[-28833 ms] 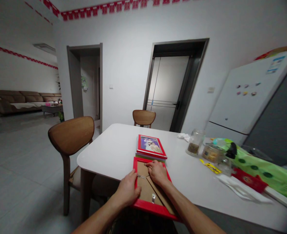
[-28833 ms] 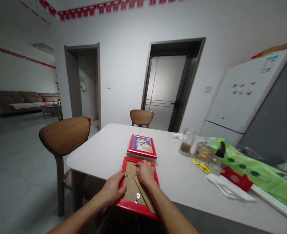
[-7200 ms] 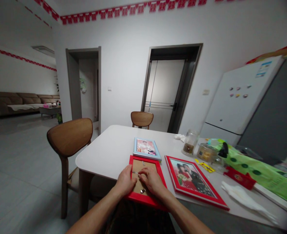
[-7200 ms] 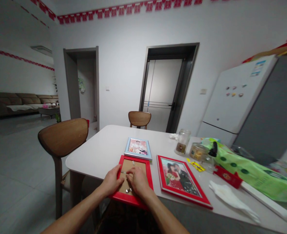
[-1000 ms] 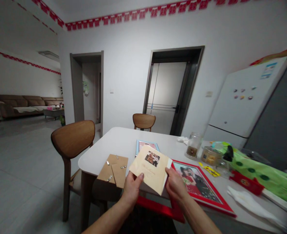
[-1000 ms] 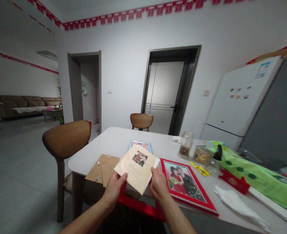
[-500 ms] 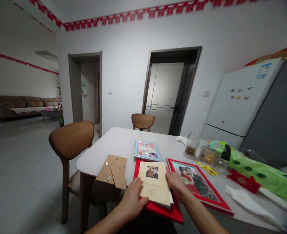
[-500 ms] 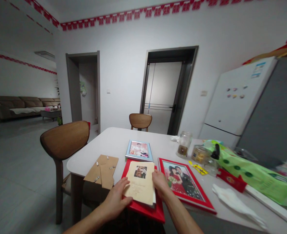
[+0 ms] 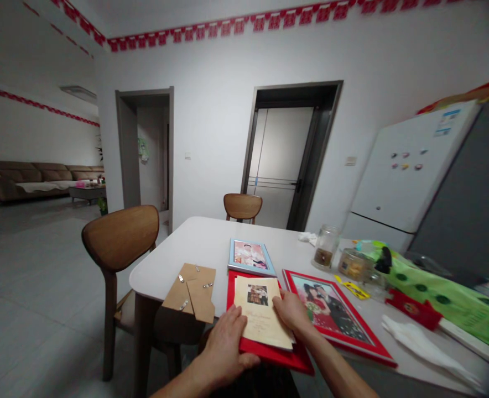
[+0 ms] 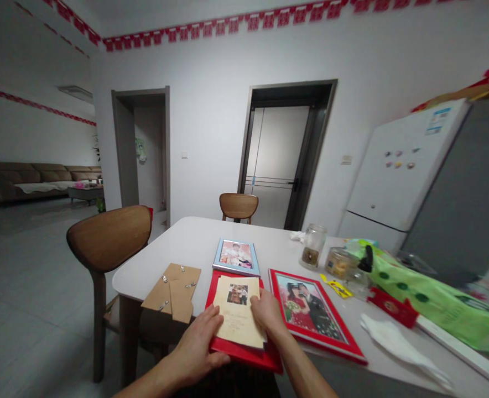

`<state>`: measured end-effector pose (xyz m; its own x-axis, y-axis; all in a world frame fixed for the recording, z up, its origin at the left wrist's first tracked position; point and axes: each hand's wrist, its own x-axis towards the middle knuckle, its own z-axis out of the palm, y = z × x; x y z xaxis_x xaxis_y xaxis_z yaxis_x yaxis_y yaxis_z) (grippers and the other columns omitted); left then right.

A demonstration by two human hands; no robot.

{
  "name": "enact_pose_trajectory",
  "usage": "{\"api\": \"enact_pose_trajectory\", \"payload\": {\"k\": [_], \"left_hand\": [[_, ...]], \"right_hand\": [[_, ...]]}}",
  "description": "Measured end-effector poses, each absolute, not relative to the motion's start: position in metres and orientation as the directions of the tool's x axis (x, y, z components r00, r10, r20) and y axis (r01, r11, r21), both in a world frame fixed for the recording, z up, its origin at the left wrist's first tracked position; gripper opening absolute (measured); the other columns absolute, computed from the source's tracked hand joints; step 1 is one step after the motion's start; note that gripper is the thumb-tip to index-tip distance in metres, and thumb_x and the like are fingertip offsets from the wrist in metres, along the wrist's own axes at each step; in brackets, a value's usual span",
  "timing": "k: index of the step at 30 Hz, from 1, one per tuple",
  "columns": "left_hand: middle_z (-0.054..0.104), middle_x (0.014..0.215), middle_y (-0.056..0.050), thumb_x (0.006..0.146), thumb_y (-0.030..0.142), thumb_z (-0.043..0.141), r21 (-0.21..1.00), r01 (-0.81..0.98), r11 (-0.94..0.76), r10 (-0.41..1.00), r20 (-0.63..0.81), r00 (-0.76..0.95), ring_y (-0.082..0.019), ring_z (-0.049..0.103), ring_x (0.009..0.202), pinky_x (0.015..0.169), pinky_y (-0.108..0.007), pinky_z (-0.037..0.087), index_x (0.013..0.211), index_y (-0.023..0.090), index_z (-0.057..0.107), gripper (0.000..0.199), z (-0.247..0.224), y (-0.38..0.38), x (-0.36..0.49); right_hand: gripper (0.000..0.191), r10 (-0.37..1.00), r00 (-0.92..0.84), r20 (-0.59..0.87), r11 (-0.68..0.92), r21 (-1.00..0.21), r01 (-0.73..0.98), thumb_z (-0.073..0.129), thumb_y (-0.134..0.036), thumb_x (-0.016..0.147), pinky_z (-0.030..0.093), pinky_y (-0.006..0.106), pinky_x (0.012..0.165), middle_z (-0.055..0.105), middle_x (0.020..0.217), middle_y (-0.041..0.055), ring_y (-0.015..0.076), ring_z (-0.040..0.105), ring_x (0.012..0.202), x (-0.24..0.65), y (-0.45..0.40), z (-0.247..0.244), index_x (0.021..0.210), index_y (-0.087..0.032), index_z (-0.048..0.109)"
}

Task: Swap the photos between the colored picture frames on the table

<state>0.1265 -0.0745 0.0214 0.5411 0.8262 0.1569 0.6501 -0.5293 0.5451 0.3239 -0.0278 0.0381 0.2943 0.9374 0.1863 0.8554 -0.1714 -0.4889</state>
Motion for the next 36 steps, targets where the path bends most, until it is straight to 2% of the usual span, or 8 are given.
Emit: {"api": "enact_pose_trajectory", "payload": {"k": [4, 9, 18, 23, 26, 28, 32, 36], "left_hand": [[0.035, 0.131, -0.014, 0.066, 0.034, 0.061, 0.485, 0.642, -0.593, 0.791, 0.203, 0.577, -0.024, 0.03, 0.12, 0.102, -0.038, 0.018, 0.12, 0.012, 0.041, 0.061, 0.021, -0.075, 0.13], [0.045, 0.123, -0.011, 0.068, 0.028, 0.059, 0.429, 0.623, -0.654, 0.747, 0.232, 0.623, -0.023, 0.039, 0.113, 0.1, -0.037, 0.023, 0.112, 0.015, 0.048, 0.047, 0.023, -0.075, 0.134], [0.042, 0.125, -0.009, 0.069, 0.028, 0.057, 0.417, 0.599, -0.683, 0.725, 0.291, 0.624, -0.02, 0.034, 0.116, 0.102, -0.036, 0.018, 0.106, 0.017, 0.05, 0.039, 0.015, -0.075, 0.133], [0.045, 0.123, -0.009, 0.072, 0.026, 0.053, 0.369, 0.594, -0.715, 0.695, 0.283, 0.661, -0.022, 0.036, 0.116, 0.101, -0.04, 0.017, 0.107, 0.018, 0.05, 0.035, 0.016, -0.074, 0.135], [0.045, 0.123, -0.01, 0.071, 0.026, 0.053, 0.352, 0.608, -0.712, 0.697, 0.25, 0.672, -0.024, 0.036, 0.116, 0.101, -0.042, 0.016, 0.109, 0.018, 0.049, 0.039, 0.018, -0.074, 0.137], [0.042, 0.126, -0.01, 0.07, 0.027, 0.055, 0.367, 0.601, -0.71, 0.695, 0.226, 0.683, -0.024, 0.034, 0.117, 0.101, -0.042, 0.016, 0.114, 0.018, 0.046, 0.046, 0.021, -0.075, 0.132], [0.028, 0.135, -0.007, 0.066, 0.025, 0.055, 0.383, 0.627, -0.678, 0.727, 0.228, 0.647, -0.02, 0.024, 0.123, 0.102, -0.039, 0.018, 0.126, 0.02, 0.031, 0.064, 0.024, -0.07, 0.096], [0.03, 0.135, -0.008, 0.064, 0.016, 0.053, 0.31, 0.816, -0.487, 0.865, 0.298, 0.403, -0.02, 0.024, 0.124, 0.102, -0.038, 0.02, 0.124, 0.019, 0.033, 0.063, 0.019, -0.042, 0.041]], "right_hand": [[0.036, 0.932, 0.293, 0.214, -0.157, -0.489, 0.858, 0.037, -0.022, 0.072, 0.039, 0.024, 0.065, 0.065, 0.089, 0.0131, 0.0193, 0.059, 0.078, 0.321, -0.029, 0.038, 0.098, -0.011, 0.06], [0.041, 0.911, 0.358, 0.207, -0.225, -0.479, 0.849, 0.033, -0.024, 0.074, 0.038, 0.027, 0.067, 0.064, 0.091, 0.0104, 0.02, 0.058, 0.079, 0.32, -0.033, 0.033, 0.108, -0.014, 0.053], [0.045, 0.93, 0.224, 0.293, -0.132, -0.301, 0.944, 0.036, -0.025, 0.075, 0.033, 0.031, 0.085, 0.057, 0.108, 0.0139, 0.0228, 0.048, 0.101, 0.315, -0.035, 0.013, 0.116, -0.008, 0.047], [0.04, 0.94, 0.143, 0.308, -0.065, -0.251, 0.966, 0.04, -0.021, 0.073, 0.029, 0.029, 0.092, 0.052, 0.114, 0.0146, 0.0222, 0.045, 0.105, 0.318, -0.035, 0.012, 0.108, -0.007, 0.053], [0.03, 0.952, 0.08, 0.294, -0.023, -0.192, 0.981, 0.04, -0.021, 0.073, 0.031, 0.03, 0.089, 0.055, 0.107, 0.0146, 0.0224, 0.048, 0.099, 0.32, -0.037, 0.013, 0.086, -0.009, 0.063], [0.029, 0.953, 0.087, 0.29, -0.04, -0.165, 0.986, 0.039, -0.022, 0.073, 0.033, 0.031, 0.086, 0.056, 0.104, 0.0145, 0.0232, 0.049, 0.096, 0.319, -0.038, 0.014, 0.08, -0.011, 0.064], [0.033, 0.936, 0.097, 0.338, -0.036, -0.182, 0.983, 0.041, -0.026, 0.073, 0.032, 0.035, 0.087, 0.051, 0.116, 0.0128, 0.0258, 0.044, 0.105, 0.299, -0.043, 0.022, 0.096, -0.015, 0.061], [0.034, 0.944, -0.099, 0.315, 0.192, -0.282, 0.94, 0.041, -0.031, 0.075, 0.031, 0.032, 0.087, 0.054, 0.112, 0.0093, 0.0224, 0.045, 0.103, 0.251, -0.044, 0.03, 0.101, -0.018, 0.059]]}}
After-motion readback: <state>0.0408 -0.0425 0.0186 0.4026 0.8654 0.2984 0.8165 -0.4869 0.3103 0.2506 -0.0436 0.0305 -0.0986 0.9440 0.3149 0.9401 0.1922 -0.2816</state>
